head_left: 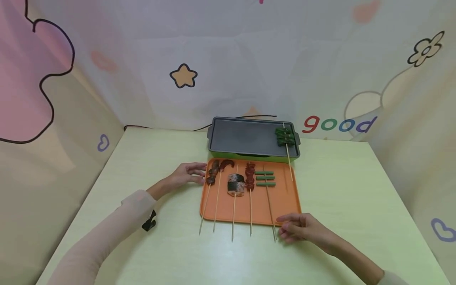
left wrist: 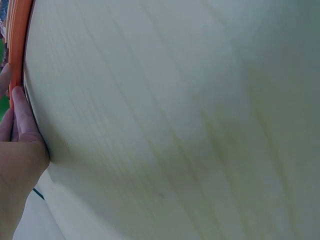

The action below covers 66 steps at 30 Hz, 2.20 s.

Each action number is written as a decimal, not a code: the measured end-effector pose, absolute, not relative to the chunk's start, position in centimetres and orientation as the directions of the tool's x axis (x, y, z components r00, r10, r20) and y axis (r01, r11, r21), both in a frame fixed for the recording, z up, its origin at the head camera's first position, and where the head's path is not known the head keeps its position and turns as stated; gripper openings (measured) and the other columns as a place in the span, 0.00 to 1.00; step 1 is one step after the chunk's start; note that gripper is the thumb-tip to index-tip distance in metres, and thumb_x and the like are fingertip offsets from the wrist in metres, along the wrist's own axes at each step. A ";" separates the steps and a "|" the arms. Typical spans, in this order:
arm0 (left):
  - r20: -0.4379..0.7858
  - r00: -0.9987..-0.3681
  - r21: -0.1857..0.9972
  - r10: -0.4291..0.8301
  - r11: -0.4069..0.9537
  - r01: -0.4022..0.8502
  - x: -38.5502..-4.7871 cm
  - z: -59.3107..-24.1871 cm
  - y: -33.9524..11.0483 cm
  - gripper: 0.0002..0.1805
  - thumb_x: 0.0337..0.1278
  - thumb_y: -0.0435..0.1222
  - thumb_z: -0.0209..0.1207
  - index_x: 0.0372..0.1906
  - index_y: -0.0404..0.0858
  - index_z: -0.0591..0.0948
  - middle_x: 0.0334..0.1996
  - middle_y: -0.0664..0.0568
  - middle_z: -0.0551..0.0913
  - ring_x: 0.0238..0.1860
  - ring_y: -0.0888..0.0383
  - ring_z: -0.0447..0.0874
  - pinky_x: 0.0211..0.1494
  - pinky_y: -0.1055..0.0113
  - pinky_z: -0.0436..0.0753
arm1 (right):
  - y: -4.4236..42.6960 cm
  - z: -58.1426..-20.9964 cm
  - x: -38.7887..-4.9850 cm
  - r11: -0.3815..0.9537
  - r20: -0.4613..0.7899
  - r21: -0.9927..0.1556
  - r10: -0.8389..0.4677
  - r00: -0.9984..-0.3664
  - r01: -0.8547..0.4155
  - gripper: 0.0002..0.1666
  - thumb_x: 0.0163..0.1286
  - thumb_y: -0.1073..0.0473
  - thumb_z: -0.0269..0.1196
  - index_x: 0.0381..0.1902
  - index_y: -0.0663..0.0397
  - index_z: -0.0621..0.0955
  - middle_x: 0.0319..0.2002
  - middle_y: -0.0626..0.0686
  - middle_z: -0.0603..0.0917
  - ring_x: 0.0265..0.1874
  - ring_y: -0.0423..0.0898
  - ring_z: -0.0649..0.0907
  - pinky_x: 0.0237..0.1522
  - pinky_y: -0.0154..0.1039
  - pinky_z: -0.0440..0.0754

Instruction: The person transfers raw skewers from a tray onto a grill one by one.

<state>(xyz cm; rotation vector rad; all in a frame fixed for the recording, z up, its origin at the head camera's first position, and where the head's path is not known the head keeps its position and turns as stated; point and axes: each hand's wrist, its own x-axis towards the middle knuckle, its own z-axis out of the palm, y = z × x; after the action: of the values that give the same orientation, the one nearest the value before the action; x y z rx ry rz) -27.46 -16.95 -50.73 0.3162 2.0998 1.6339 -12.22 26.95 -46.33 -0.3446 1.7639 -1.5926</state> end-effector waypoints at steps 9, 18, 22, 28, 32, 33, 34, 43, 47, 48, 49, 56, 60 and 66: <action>-0.206 -0.870 0.963 0.448 0.253 -0.098 -27.3 -50.7 -17.2 0.36 0.62 0.25 0.65 0.75 0.31 0.68 0.68 0.33 0.75 0.54 0.63 0.83 0.56 0.75 0.82 | 25.9 -47.5 -11.7 0.144 -0.347 -0.930 -0.642 -0.684 0.338 0.37 0.80 0.63 0.55 0.72 0.85 0.55 0.53 0.64 0.87 0.49 0.46 0.89 0.54 0.43 0.87; -0.223 -0.869 0.956 0.442 0.272 -0.107 -27.3 -50.7 -17.1 0.36 0.62 0.26 0.65 0.75 0.32 0.68 0.70 0.35 0.74 0.53 0.63 0.83 0.59 0.71 0.82 | 25.2 -48.1 -11.3 0.063 -0.390 -0.890 -0.618 -0.683 0.452 0.43 0.77 0.65 0.58 0.74 0.84 0.48 0.51 0.61 0.89 0.50 0.47 0.89 0.55 0.42 0.86; -0.218 -0.872 0.957 0.439 0.272 -0.103 -27.3 -50.7 -17.1 0.36 0.62 0.26 0.65 0.74 0.32 0.68 0.69 0.34 0.75 0.52 0.64 0.84 0.58 0.72 0.82 | 25.2 -48.1 -11.3 0.054 -0.388 -0.890 -0.614 -0.687 0.454 0.42 0.77 0.66 0.59 0.74 0.84 0.49 0.51 0.60 0.89 0.50 0.46 0.89 0.54 0.40 0.86; -0.212 -0.873 0.962 0.439 0.253 -0.106 -27.4 -50.8 -17.0 0.35 0.62 0.25 0.65 0.74 0.31 0.69 0.68 0.33 0.75 0.50 0.66 0.84 0.56 0.75 0.82 | 25.1 -48.0 -11.2 0.058 -0.382 -0.898 -0.596 -0.706 0.437 0.41 0.76 0.66 0.59 0.73 0.85 0.52 0.50 0.59 0.89 0.50 0.46 0.89 0.53 0.39 0.87; -0.214 -0.873 0.962 0.438 0.251 -0.109 -27.3 -50.9 -16.9 0.36 0.61 0.25 0.66 0.74 0.30 0.69 0.67 0.33 0.76 0.51 0.65 0.84 0.55 0.75 0.82 | 24.9 -47.9 -11.0 0.062 -0.389 -0.899 -0.568 -0.725 0.434 0.40 0.76 0.66 0.61 0.72 0.85 0.55 0.50 0.59 0.89 0.49 0.46 0.89 0.54 0.38 0.86; -0.214 -0.872 0.961 0.440 0.253 -0.108 -27.3 -50.8 -16.8 0.36 0.61 0.25 0.66 0.74 0.30 0.69 0.67 0.33 0.76 0.51 0.64 0.84 0.55 0.75 0.82 | 24.9 -47.9 -11.0 0.065 -0.393 -0.898 -0.561 -0.728 0.434 0.40 0.75 0.66 0.61 0.72 0.85 0.55 0.50 0.59 0.89 0.50 0.46 0.89 0.54 0.38 0.86; -0.213 -0.872 0.961 0.440 0.255 -0.107 -27.2 -50.8 -16.8 0.36 0.61 0.25 0.66 0.74 0.30 0.69 0.67 0.33 0.77 0.52 0.63 0.84 0.55 0.75 0.82 | 24.9 -47.8 -10.9 0.068 -0.397 -0.898 -0.554 -0.732 0.435 0.40 0.75 0.66 0.61 0.72 0.85 0.56 0.51 0.59 0.89 0.50 0.45 0.89 0.55 0.38 0.86; -0.212 -0.875 0.960 0.436 0.259 -0.104 -27.3 -50.5 -16.9 0.36 0.61 0.25 0.66 0.74 0.31 0.69 0.68 0.33 0.76 0.52 0.63 0.84 0.55 0.75 0.82 | 24.9 -47.7 -10.8 0.084 -0.413 -0.897 -0.504 -0.758 0.433 0.41 0.73 0.65 0.64 0.73 0.81 0.59 0.52 0.55 0.89 0.51 0.43 0.88 0.56 0.35 0.85; -0.214 -0.873 0.959 0.437 0.262 -0.104 -27.5 -50.6 -16.9 0.36 0.61 0.25 0.65 0.74 0.32 0.69 0.69 0.34 0.75 0.52 0.64 0.84 0.55 0.75 0.82 | 25.2 -47.5 -10.5 0.089 -0.414 -0.899 -0.496 -0.763 0.430 0.42 0.73 0.64 0.64 0.73 0.81 0.59 0.51 0.53 0.89 0.51 0.42 0.88 0.56 0.34 0.84; -0.215 -0.873 0.959 0.438 0.264 -0.104 -27.5 -50.6 -16.9 0.36 0.61 0.25 0.65 0.74 0.32 0.69 0.69 0.34 0.75 0.52 0.64 0.84 0.55 0.74 0.82 | 25.3 -47.5 -10.5 0.089 -0.415 -0.898 -0.495 -0.764 0.430 0.41 0.73 0.63 0.65 0.73 0.80 0.59 0.51 0.53 0.89 0.51 0.42 0.88 0.56 0.34 0.85; -0.210 -0.872 0.959 0.441 0.267 -0.095 -27.5 -50.7 -16.9 0.35 0.62 0.26 0.65 0.74 0.32 0.69 0.69 0.34 0.75 0.53 0.63 0.84 0.56 0.74 0.82 | 25.4 -47.5 -10.4 0.090 -0.412 -0.900 -0.497 -0.763 0.427 0.41 0.73 0.63 0.64 0.73 0.80 0.59 0.51 0.52 0.89 0.51 0.42 0.88 0.56 0.34 0.85; -0.213 -0.874 0.960 0.437 0.259 -0.105 -27.3 -50.7 -17.0 0.35 0.62 0.26 0.65 0.74 0.32 0.69 0.68 0.34 0.76 0.57 0.58 0.82 0.57 0.74 0.82 | 25.8 -47.5 -10.1 0.068 -0.380 -0.909 -0.539 -0.752 0.411 0.38 0.74 0.65 0.63 0.72 0.81 0.61 0.52 0.54 0.88 0.51 0.43 0.89 0.56 0.35 0.85; -0.204 -0.870 0.962 0.449 0.257 -0.093 -27.2 -50.8 -17.3 0.36 0.62 0.27 0.65 0.75 0.31 0.68 0.69 0.33 0.75 0.59 0.56 0.82 0.57 0.74 0.82 | 25.7 -47.5 -10.0 0.082 -0.368 -0.917 -0.546 -0.753 0.389 0.37 0.74 0.64 0.63 0.71 0.81 0.62 0.53 0.57 0.88 0.50 0.43 0.89 0.55 0.35 0.85; -0.207 -0.870 0.962 0.447 0.254 -0.098 -27.2 -50.9 -17.6 0.36 0.62 0.27 0.65 0.75 0.31 0.68 0.69 0.33 0.74 0.58 0.57 0.82 0.55 0.75 0.82 | 25.3 -47.1 -9.9 0.095 -0.349 -0.927 -0.566 -0.747 0.362 0.38 0.73 0.64 0.64 0.71 0.82 0.62 0.53 0.58 0.88 0.49 0.42 0.89 0.54 0.36 0.86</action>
<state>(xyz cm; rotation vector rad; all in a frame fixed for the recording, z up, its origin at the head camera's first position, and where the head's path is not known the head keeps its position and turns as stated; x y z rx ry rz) -27.21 -17.59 -50.91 0.3169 2.0894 1.6525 -9.88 25.31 -47.07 -0.2024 1.6951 -1.7333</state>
